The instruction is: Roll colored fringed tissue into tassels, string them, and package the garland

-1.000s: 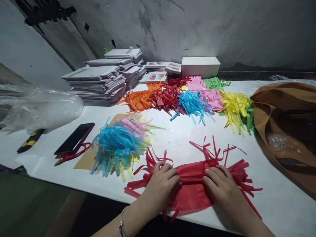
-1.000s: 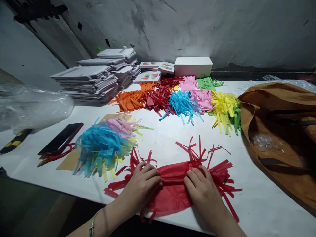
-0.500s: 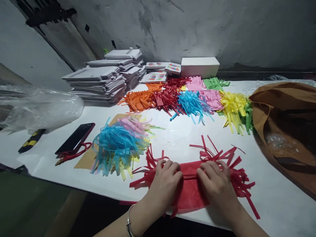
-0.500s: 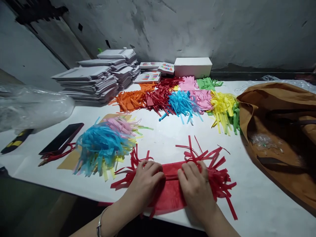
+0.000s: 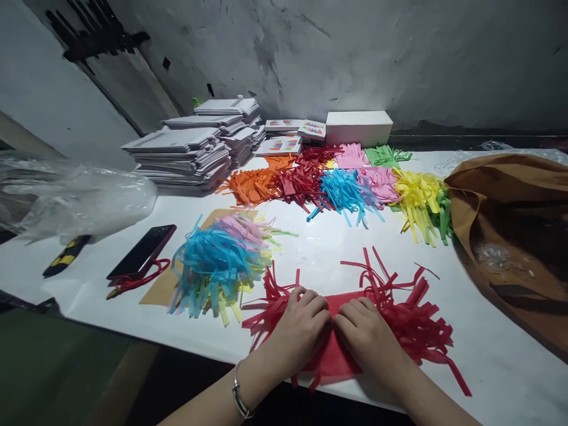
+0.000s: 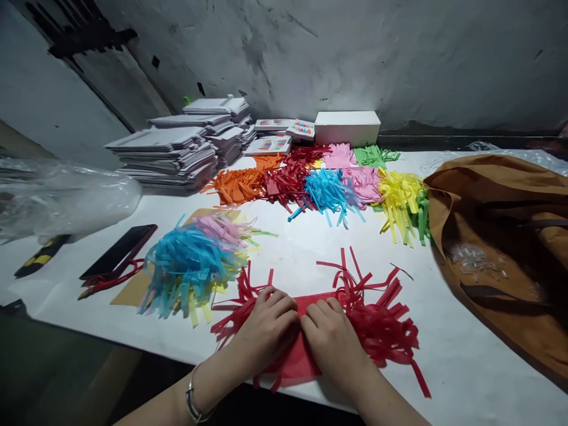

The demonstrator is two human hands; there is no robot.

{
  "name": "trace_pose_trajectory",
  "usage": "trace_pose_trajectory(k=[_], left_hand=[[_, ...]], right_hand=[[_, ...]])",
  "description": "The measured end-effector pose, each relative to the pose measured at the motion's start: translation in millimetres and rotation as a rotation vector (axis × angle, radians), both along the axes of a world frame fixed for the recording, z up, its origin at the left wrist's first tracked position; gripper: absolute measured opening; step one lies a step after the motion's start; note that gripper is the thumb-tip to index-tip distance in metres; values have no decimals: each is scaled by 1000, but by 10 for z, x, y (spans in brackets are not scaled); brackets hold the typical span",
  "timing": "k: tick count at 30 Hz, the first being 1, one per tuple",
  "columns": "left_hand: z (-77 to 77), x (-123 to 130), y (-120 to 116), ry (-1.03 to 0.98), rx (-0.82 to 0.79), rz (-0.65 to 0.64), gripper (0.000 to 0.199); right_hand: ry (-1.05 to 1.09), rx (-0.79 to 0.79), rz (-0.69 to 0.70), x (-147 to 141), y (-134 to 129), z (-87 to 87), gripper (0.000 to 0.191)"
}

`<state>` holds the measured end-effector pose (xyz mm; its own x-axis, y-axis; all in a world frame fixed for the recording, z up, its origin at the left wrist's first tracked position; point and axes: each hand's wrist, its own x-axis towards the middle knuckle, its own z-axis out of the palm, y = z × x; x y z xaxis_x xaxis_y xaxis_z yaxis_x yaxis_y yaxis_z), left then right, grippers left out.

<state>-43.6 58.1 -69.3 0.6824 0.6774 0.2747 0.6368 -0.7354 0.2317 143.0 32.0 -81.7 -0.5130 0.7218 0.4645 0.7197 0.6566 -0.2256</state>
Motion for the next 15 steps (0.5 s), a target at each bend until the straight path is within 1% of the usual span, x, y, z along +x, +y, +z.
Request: trace_pose_trajectory(k=[2, 5, 8, 10, 12, 15], left_hand=[[-16, -28, -2, -3, -16, -27, 11], [-26, -72, -11, -14, -17, -56, 12], [-43, -92, -25, -55, 4, -26, 13], [-43, -77, -37, -70, -6, 13, 14], [-14, -34, -49, -44, -42, 61, 16], [94, 70, -54, 79, -106, 158, 17]], right_hand=[[1, -3, 4, 49, -17, 7, 31], [-12, -10, 5, 210, -73, 14, 28], [6, 21, -29, 384, -167, -7, 27], [39, 27, -90, 442, -226, -31, 30], [48, -9, -177, 435, -259, -44, 31], [12, -71, -310, 342, -241, -34, 26]])
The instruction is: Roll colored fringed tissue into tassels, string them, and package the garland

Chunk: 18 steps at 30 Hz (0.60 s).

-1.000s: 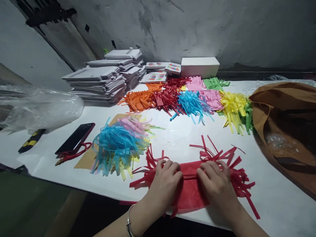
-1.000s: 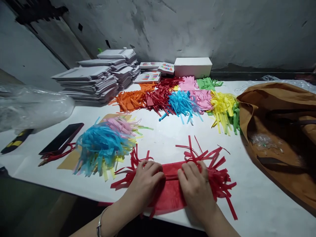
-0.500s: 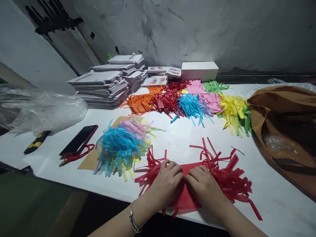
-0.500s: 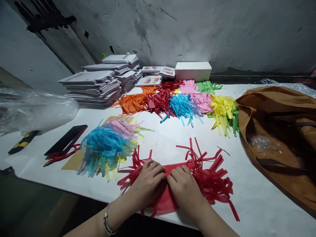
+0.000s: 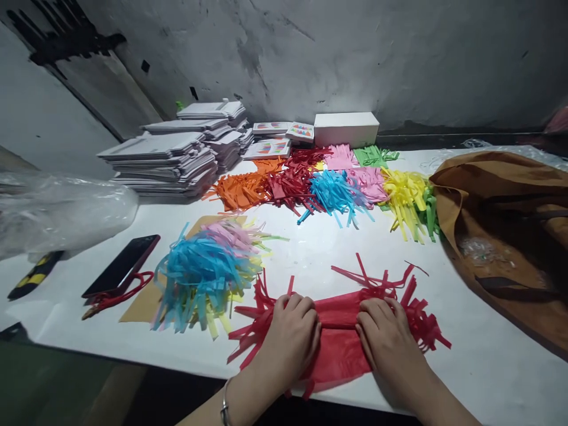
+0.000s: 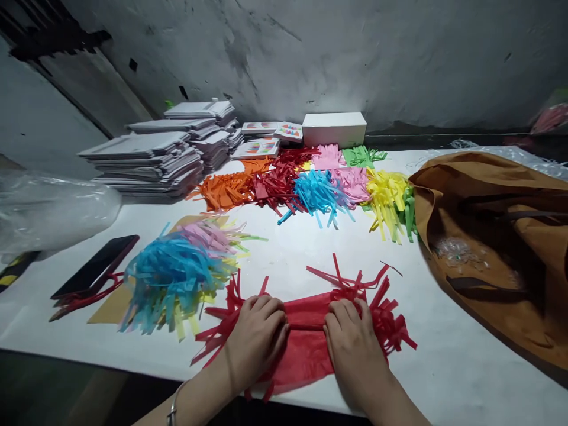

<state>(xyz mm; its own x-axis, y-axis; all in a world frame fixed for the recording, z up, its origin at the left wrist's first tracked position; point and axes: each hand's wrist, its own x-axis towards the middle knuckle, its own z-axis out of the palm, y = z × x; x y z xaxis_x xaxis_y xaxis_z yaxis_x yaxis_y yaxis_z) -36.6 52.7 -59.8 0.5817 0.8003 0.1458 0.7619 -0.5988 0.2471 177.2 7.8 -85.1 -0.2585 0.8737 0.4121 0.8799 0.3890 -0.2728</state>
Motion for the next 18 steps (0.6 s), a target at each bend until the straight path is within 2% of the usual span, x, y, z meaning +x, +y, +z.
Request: trace_pose_trajectory(k=[5, 7, 9, 12, 15, 18], left_hand=[[146, 122, 26, 146, -49, 109, 11], [130, 111, 27, 137, 17, 43, 10], [89, 89, 23, 141, 95, -108, 9], [33, 89, 52, 200, 173, -283, 11], [22, 136, 153, 224, 170, -285, 14], [51, 168, 245, 172, 150, -230, 15]], right_hand=[[-106, -66, -126, -125, 104, 45, 11], [-95, -76, -144, -129, 121, 53, 8], [-67, -74, -145, -122, 114, 57, 10], [-50, -30, -43, -127, 79, 62, 18], [-110, 80, 87, -170, 68, 62, 18], [-201, 181, 112, -224, 114, 61, 15]])
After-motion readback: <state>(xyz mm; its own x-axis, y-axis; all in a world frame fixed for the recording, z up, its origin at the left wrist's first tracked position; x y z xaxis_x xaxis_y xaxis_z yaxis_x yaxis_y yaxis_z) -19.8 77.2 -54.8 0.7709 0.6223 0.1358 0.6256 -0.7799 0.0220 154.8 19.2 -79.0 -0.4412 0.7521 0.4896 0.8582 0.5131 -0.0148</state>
